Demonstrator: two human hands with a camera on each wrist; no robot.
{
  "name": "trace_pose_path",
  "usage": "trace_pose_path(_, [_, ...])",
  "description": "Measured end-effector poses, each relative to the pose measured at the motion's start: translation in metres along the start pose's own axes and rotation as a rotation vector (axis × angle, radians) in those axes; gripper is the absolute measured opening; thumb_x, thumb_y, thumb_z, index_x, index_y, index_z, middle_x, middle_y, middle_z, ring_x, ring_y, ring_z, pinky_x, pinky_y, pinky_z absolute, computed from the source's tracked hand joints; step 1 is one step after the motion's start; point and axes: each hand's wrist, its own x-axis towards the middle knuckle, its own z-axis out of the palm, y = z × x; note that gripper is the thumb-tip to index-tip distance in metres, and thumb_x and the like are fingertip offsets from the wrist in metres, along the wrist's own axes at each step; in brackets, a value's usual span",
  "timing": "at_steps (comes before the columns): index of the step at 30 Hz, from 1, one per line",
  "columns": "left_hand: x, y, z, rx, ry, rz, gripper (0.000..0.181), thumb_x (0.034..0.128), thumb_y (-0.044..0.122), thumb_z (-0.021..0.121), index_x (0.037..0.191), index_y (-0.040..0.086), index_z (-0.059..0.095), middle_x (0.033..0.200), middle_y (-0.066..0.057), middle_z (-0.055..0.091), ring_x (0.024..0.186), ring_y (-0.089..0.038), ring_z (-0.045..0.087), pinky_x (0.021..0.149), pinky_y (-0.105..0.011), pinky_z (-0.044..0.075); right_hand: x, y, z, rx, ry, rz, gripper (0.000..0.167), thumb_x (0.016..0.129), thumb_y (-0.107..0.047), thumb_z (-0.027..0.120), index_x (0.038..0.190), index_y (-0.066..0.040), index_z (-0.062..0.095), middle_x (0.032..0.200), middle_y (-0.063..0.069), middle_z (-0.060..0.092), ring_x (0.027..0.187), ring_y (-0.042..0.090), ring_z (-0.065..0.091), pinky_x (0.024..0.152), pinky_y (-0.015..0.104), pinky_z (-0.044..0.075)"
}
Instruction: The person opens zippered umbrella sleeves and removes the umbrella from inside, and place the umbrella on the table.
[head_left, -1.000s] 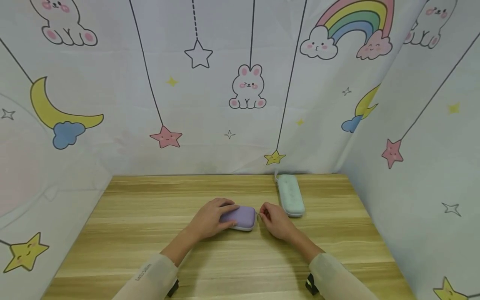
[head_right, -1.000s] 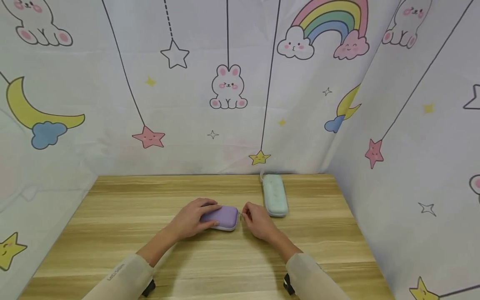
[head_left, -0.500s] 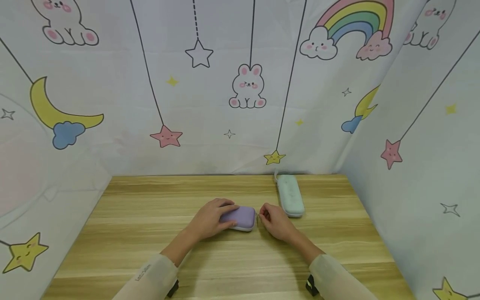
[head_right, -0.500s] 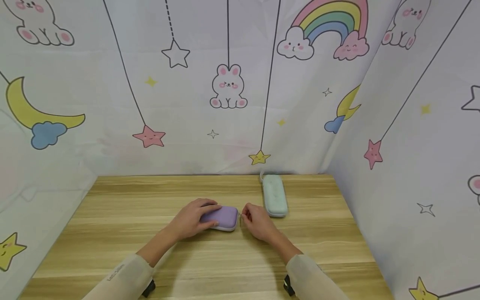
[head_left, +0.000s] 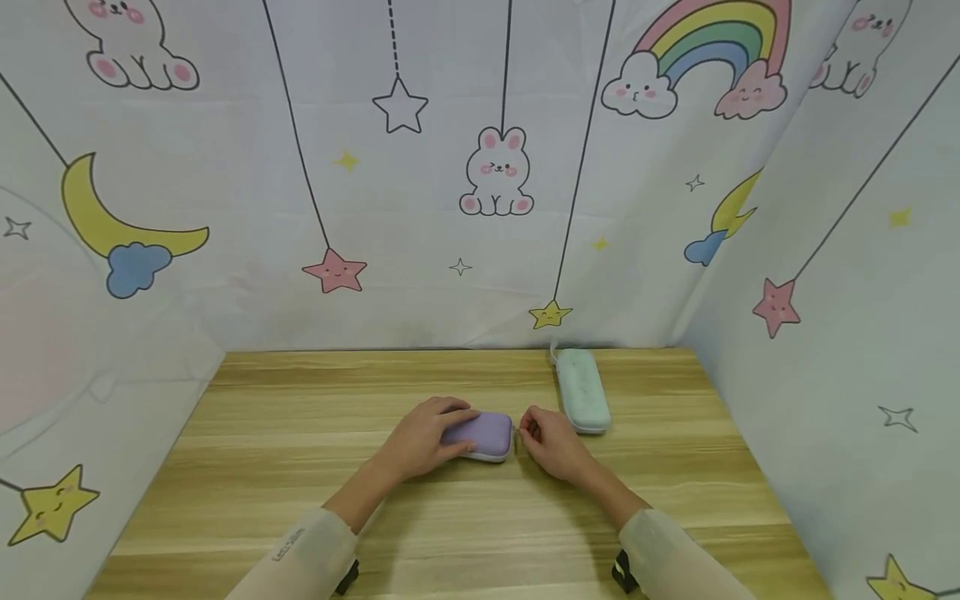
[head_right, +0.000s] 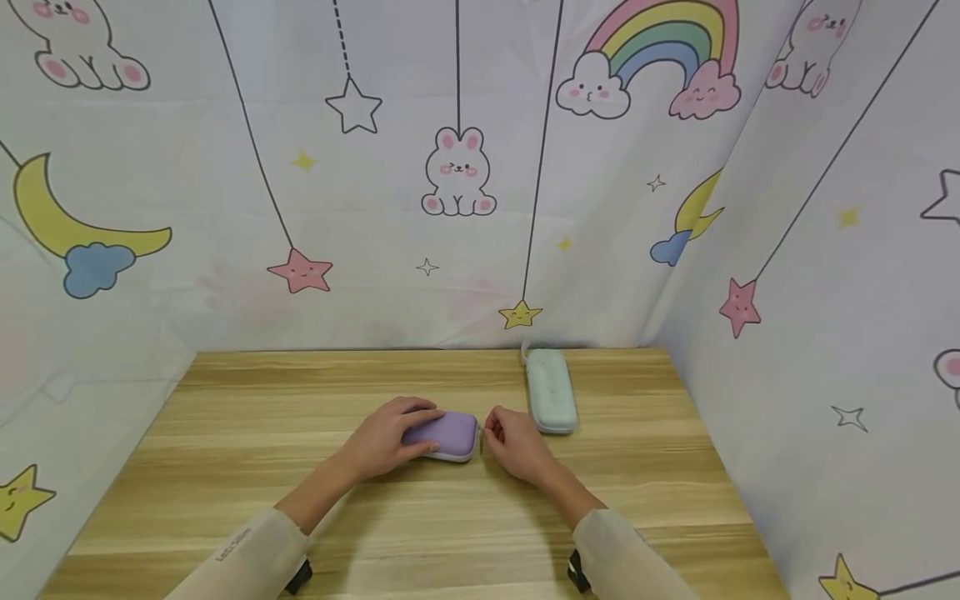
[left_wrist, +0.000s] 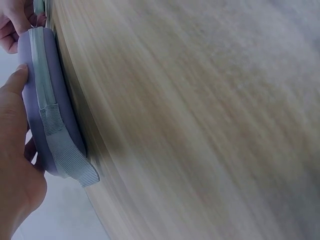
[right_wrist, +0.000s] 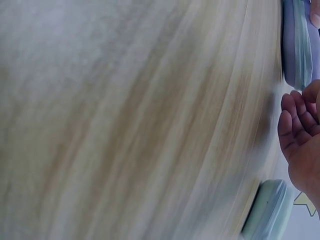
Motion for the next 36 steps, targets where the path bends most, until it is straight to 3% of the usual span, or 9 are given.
trace_pose_path(7, [0.0014, -0.0011, 0.0011, 0.002, 0.002, 0.003, 0.053, 0.0979, 0.050, 0.075, 0.142, 0.021, 0.070, 0.142, -0.003, 0.065, 0.133, -0.027, 0.059, 0.112, -0.048, 0.047, -0.0005, -0.0009, -0.0030, 0.032, -0.035, 0.005, 0.012, 0.097, -0.004, 0.071, 0.092, -0.013, 0.066, 0.079, -0.009, 0.063, 0.070, 0.002, 0.058, 0.063, 0.024, 0.054])
trace_pose_path(36, [0.0082, 0.0012, 0.0017, 0.014, 0.017, -0.010, 0.052, 0.0988, 0.046, 0.075, 0.143, 0.018, 0.069, 0.142, -0.005, 0.064, 0.131, -0.028, 0.060, 0.112, -0.050, 0.047, -0.0003, 0.0020, -0.0072, 0.015, -0.051, -0.035, 0.012, 0.097, -0.005, 0.071, 0.092, -0.014, 0.066, 0.078, -0.010, 0.062, 0.068, 0.001, 0.057, 0.062, 0.023, 0.052])
